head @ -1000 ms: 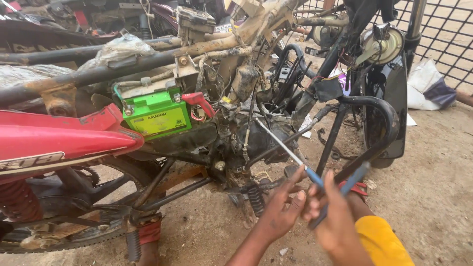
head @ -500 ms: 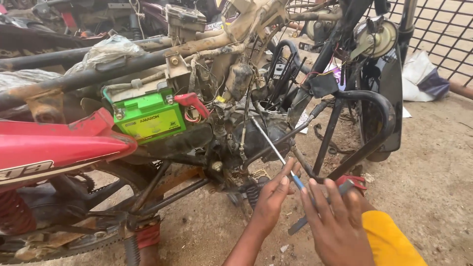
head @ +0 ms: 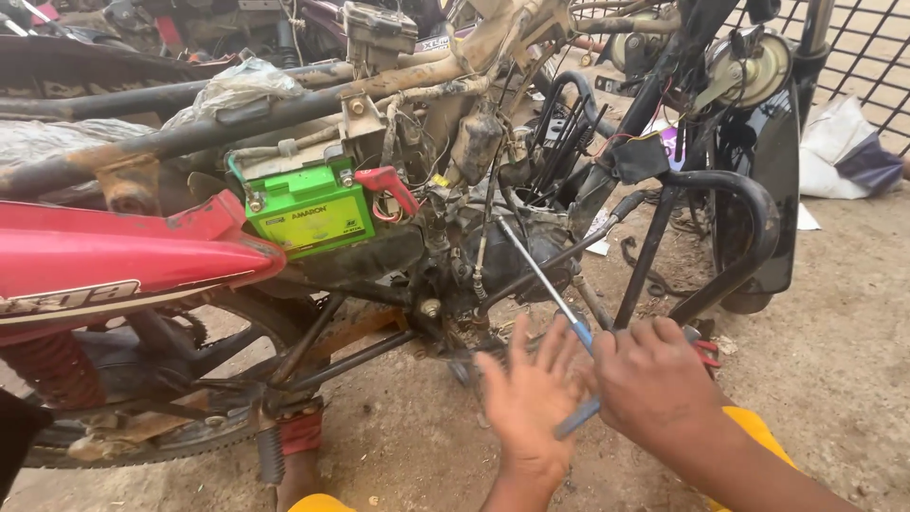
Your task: Repairing a motorcycle using a T-handle socket wrench and a screwdriver.
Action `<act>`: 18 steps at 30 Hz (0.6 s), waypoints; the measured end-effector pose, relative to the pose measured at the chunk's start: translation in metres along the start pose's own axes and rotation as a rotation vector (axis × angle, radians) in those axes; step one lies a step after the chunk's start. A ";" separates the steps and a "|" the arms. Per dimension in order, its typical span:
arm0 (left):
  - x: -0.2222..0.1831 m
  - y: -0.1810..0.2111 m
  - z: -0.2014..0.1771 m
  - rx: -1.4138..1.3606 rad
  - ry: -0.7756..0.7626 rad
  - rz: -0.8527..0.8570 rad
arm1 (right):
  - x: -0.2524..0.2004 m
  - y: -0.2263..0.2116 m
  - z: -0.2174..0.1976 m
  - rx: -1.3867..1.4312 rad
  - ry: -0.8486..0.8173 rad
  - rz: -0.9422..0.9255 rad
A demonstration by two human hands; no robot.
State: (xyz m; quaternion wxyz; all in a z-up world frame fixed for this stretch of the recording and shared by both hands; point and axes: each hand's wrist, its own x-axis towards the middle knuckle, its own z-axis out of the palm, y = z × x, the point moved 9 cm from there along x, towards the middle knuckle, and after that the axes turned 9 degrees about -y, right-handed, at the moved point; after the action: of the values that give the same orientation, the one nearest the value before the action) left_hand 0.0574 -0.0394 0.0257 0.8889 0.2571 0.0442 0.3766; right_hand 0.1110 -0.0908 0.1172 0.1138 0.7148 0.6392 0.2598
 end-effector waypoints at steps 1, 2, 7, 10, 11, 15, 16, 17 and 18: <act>-0.001 0.010 0.002 -0.079 0.015 0.102 | -0.002 0.006 -0.005 0.124 0.047 0.014; -0.002 0.020 0.004 -0.159 0.029 0.203 | -0.003 0.012 -0.010 0.246 0.094 0.029; -0.012 0.051 0.023 -0.247 -0.002 0.370 | -0.013 0.013 0.003 0.412 0.301 0.217; -0.011 0.055 0.032 -0.206 -0.100 0.399 | -0.018 0.019 0.012 0.508 0.372 0.326; -0.011 0.057 0.039 -0.158 -0.161 0.414 | -0.018 0.021 0.016 0.543 0.359 0.355; -0.006 0.061 0.067 -0.072 -0.277 0.433 | -0.020 0.019 0.032 0.628 0.387 0.422; -0.005 0.059 0.071 -0.036 -0.304 0.433 | -0.022 0.021 0.037 0.666 0.371 0.469; -0.003 0.058 0.076 0.001 -0.331 0.433 | -0.024 0.022 0.042 0.704 0.355 0.517; 0.000 0.058 0.079 0.006 -0.330 0.436 | -0.024 0.020 0.044 0.708 0.357 0.514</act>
State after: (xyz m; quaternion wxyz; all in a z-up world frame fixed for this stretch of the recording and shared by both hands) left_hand 0.0411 -0.0392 0.1223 0.7813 0.3210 -0.1567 0.5118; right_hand 0.1498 -0.1105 0.0853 -0.3167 0.7890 0.5002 0.1644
